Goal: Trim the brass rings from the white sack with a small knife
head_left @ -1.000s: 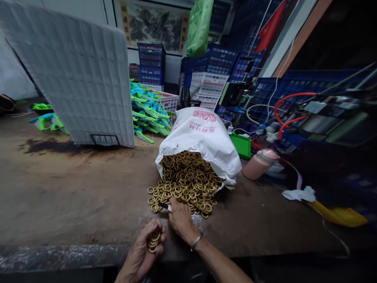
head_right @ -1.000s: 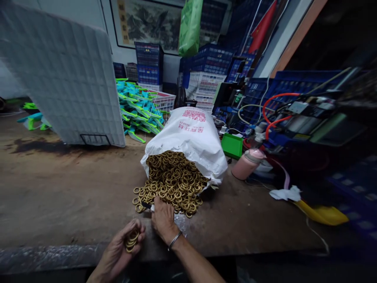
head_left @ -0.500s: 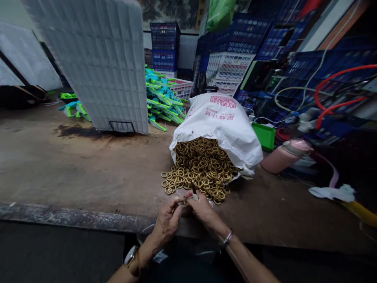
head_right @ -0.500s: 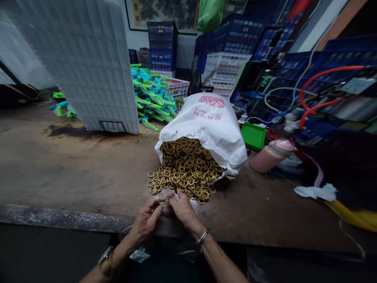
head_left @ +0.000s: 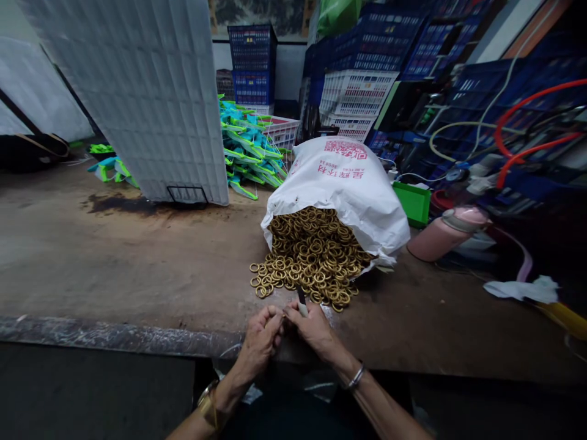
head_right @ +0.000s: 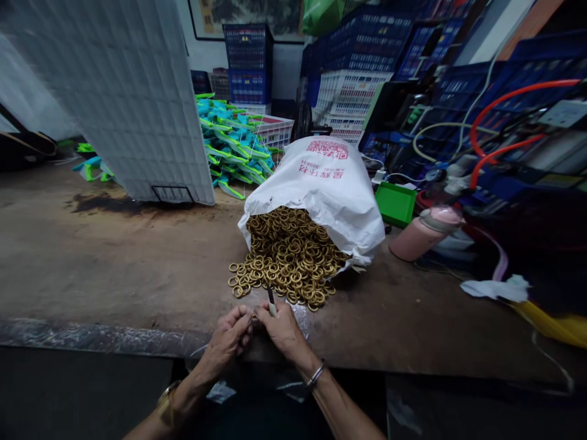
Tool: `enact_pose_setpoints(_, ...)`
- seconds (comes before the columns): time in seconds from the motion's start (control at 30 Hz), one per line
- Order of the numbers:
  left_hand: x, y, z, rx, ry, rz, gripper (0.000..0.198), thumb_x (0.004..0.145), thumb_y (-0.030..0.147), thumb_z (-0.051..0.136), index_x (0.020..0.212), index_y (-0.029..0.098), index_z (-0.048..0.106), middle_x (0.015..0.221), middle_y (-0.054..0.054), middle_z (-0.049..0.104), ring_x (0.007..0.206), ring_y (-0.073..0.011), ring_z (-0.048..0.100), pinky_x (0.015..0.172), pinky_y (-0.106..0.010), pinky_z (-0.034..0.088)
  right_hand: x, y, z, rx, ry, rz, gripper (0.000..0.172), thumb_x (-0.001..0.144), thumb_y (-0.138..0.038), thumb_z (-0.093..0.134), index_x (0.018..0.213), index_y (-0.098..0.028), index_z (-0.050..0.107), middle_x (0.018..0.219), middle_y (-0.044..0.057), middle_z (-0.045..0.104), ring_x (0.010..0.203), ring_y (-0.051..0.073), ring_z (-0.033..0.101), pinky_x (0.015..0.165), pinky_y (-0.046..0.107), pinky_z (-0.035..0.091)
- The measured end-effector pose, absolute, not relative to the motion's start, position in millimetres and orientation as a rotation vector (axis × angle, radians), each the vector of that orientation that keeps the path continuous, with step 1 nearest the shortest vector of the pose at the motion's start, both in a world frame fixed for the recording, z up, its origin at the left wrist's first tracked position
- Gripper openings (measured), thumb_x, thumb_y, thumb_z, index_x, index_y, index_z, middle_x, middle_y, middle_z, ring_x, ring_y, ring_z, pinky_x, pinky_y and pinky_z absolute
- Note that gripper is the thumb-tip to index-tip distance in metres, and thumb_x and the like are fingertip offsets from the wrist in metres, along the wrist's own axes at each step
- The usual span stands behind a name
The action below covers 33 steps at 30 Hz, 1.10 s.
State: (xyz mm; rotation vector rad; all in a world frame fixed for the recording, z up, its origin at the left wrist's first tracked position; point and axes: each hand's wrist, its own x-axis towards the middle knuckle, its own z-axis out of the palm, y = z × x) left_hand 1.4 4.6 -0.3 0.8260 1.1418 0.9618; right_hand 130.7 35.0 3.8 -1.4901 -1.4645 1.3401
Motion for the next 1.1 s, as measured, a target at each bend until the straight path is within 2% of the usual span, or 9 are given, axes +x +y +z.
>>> enact_pose_setpoints(0.2, 2.1, 1.0, 4.4, 0.915, 1.135, 0.896, 0.037, 0.074, 0.052, 0.052, 0.062, 0.018, 0.045, 0.043, 0.009, 0.034, 0.036, -0.0040, 0.027, 0.036, -0.016, 0.020, 131.5, 33.6, 6.1, -1.506, -1.490, 1.304, 0.019, 0.068, -0.033, 0.051, 0.060, -0.017, 0.052, 0.055, -0.005, 0.045, 0.055, 0.009, 0.040, 0.053, 0.020, 0.033)
enact_pose_setpoints(0.4, 3.8, -2.8, 6.7, 0.801, 1.030, 0.917, 0.035, 0.073, 0.051, 0.055, 0.067, 0.018, 0.043, 0.049, 0.009, 0.037, 0.037, -0.0029, 0.026, 0.036, -0.016, 0.018, 135.4, 34.7, 1.1, -1.460, -1.470, 1.338, 0.022, 0.075, -0.034, 0.044, 0.060, -0.018, 0.047, 0.051, -0.005, 0.043, 0.049, 0.008, 0.038, 0.049, 0.019, 0.032)
enact_pose_setpoints(0.53, 5.0, -3.1, 3.9, 0.764, 1.036, 0.947, 0.033, 0.075, 0.050, 0.053, 0.071, 0.019, 0.041, 0.053, 0.009, 0.040, 0.037, -0.0027, 0.028, 0.035, -0.015, 0.017, 142.1, 31.3, -4.3, -1.591, -1.711, 1.031, 0.021, 0.077, -0.027, 0.039, 0.062, -0.018, 0.050, 0.054, -0.002, 0.049, 0.052, 0.011, 0.043, 0.052, 0.021, 0.031)
enact_pose_setpoints(0.63, 6.6, -1.4, 4.5, 0.760, 1.050, 0.974, 0.032, 0.075, 0.049, 0.052, 0.073, 0.019, 0.042, 0.056, 0.008, 0.042, 0.039, -0.0028, 0.030, 0.036, -0.015, 0.018, 144.4, 24.0, -5.4, -1.619, -2.029, 0.791, 0.018, 0.073, -0.014, 0.037, 0.071, -0.018, 0.054, 0.061, 0.000, 0.056, 0.056, 0.012, 0.047, 0.055, 0.022, 0.030)
enact_pose_setpoints(0.73, 7.4, 0.1, 4.5, 0.762, 1.068, 0.985, 0.035, 0.073, 0.051, 0.054, 0.071, 0.019, 0.040, 0.055, 0.008, 0.042, 0.039, -0.0029, 0.031, 0.037, -0.014, 0.019, 142.6, 18.0, -2.2, -1.653, -2.201, 0.708, 0.032, 0.064, -0.004, 0.037, 0.084, -0.020, 0.056, 0.074, 0.001, 0.062, 0.066, 0.013, 0.054, 0.060, 0.022, 0.031)
enact_pose_setpoints(0.9, 5.8, 0.3, -3.6, 0.849, 1.110, 0.994, 0.037, 0.072, 0.054, 0.052, 0.069, 0.019, 0.040, 0.051, 0.009, 0.040, 0.038, -0.0036, 0.030, 0.036, -0.016, 0.020, 141.1, 17.4, 5.4, -1.776, -2.318, 0.627, 0.038, 0.064, -0.003, 0.037, 0.092, -0.019, 0.055, 0.082, 0.004, 0.064, 0.075, 0.016, 0.056, 0.064, 0.023, 0.030)
enact_pose_setpoints(1.1, 0.4, -1.5, -5.2, 0.862, 1.134, 0.944, 0.035, 0.072, 0.052, 0.053, 0.067, 0.019, 0.042, 0.050, 0.009, 0.042, 0.036, -0.0031, 0.029, 0.037, -0.016, 0.020, 138.7, 18.5, 7.7, -1.803, -2.448, 0.591, 0.030, 0.068, -0.007, 0.041, 0.094, -0.017, 0.053, 0.080, 0.005, 0.064, 0.071, 0.018, 0.057, 0.059, 0.025, 0.028)
